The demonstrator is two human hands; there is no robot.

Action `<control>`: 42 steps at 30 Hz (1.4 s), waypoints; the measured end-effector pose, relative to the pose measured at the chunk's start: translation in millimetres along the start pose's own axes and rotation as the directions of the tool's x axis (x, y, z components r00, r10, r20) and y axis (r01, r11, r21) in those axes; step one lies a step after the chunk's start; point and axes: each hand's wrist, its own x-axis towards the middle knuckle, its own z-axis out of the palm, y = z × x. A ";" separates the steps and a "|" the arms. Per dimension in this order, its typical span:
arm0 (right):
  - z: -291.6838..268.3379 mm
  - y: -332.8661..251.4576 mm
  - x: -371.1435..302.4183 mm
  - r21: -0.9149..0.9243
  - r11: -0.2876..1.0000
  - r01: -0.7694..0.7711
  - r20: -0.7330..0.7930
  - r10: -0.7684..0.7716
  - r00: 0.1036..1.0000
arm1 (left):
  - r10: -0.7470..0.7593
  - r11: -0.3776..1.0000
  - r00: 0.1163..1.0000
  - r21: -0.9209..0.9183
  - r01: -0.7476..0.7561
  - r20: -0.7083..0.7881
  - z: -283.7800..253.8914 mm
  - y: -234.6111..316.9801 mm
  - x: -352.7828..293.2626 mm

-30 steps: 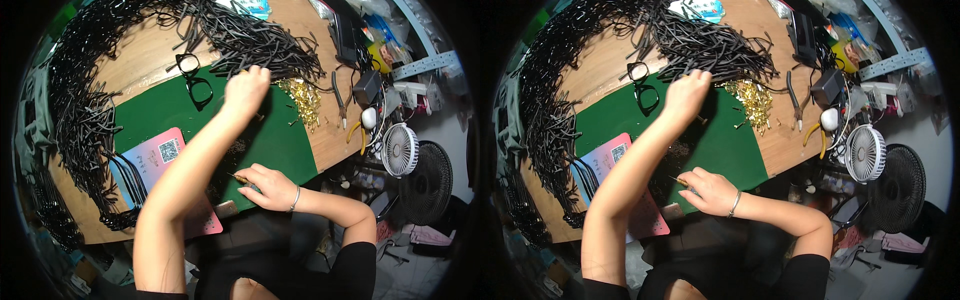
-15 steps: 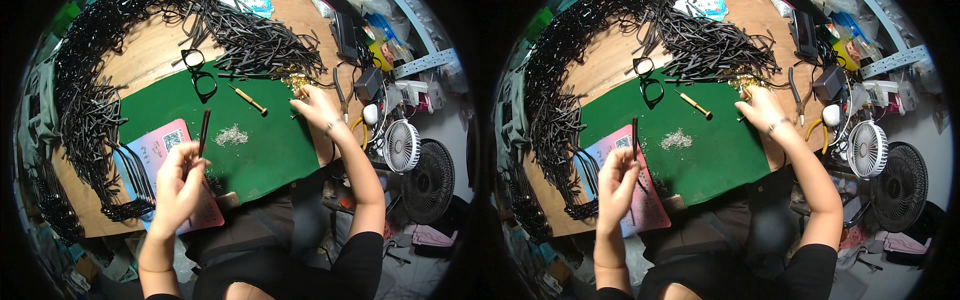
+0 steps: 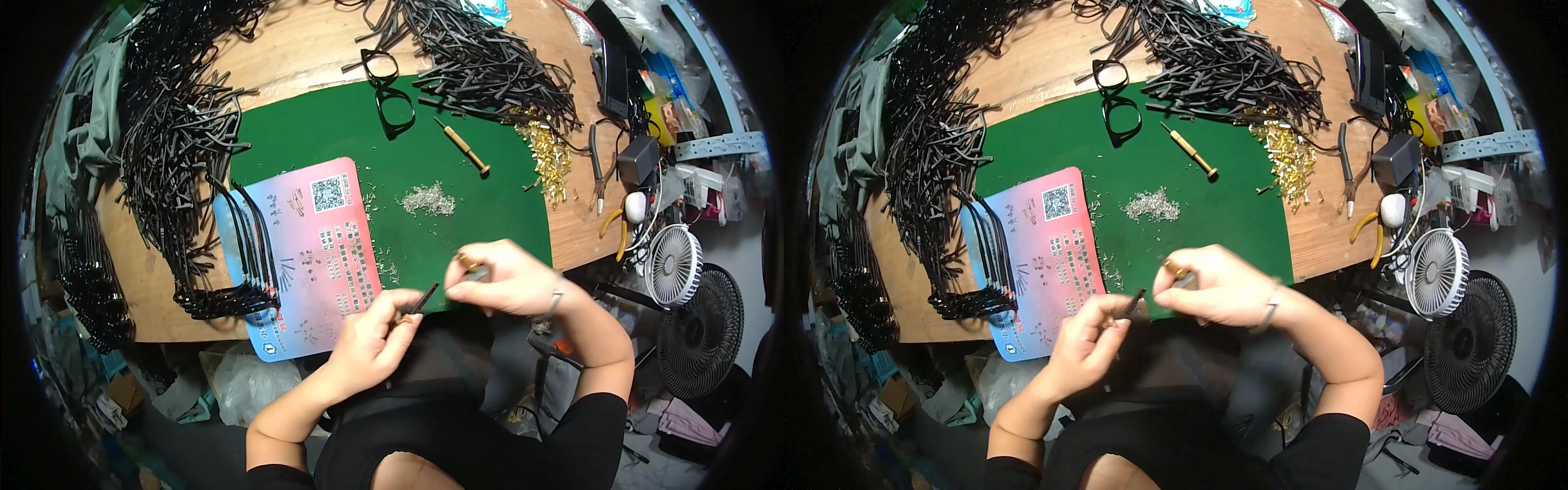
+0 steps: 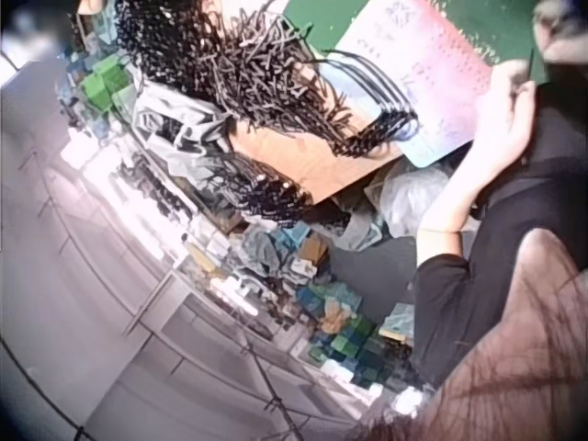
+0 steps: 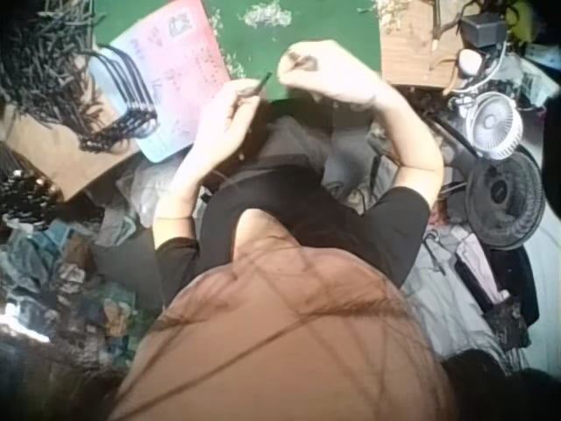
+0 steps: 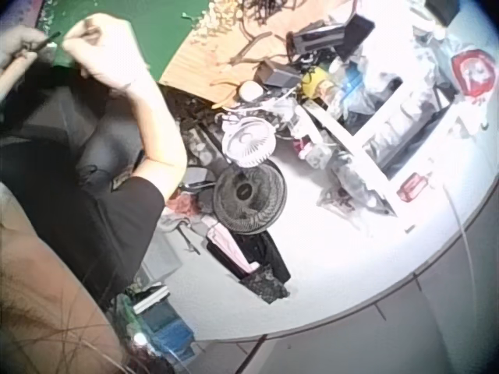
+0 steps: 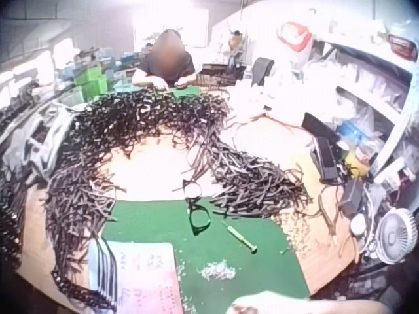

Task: The person assembles eyeglasses by inserting small metal components into the frame arms using a small tool. They repeatedly pick up parts from the table, insert them into the frame, and place the assembled glasses back on the table.

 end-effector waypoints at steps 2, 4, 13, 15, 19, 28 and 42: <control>7.7 7.1 7.1 0.073 0.997 -0.021 0.055 0.017 0.998 | -0.063 0.998 0.997 -0.029 0.064 0.044 0.7 -2.7 -5.1; 8.5 3.8 6.2 0.130 0.991 -0.012 0.038 0.007 0.999 | 0.012 0.992 1.000 -0.124 -0.010 0.015 2.5 -16.7 -9.7; 26.9 -7.6 15.9 0.166 0.986 -0.022 -0.009 0.024 1.000 | 0.013 0.997 0.998 -0.078 -0.018 -0.061 1.1 -8.7 -12.5; 30.2 -3.1 20.0 0.168 0.983 -0.068 0.032 0.064 0.997 | 0.055 0.995 0.995 -0.080 -0.062 -0.084 4.2 -10.6 -12.0; 31.3 -1.8 25.0 0.199 0.978 -0.058 0.055 0.048 0.997 | 0.084 0.996 0.991 -0.016 -0.086 -0.106 3.6 -11.1 -10.1; 25.4 1.3 28.0 0.169 0.984 -0.049 0.057 0.040 0.998 | 0.153 0.987 0.985 0.055 -0.149 -0.073 2.4 -18.9 -3.3; 24.1 30.2 16.3 -0.697 0.681 0.223 -0.060 -0.365 0.929 | 0.067 0.992 0.996 0.112 -0.061 -0.058 -4.8 -26.1 -8.4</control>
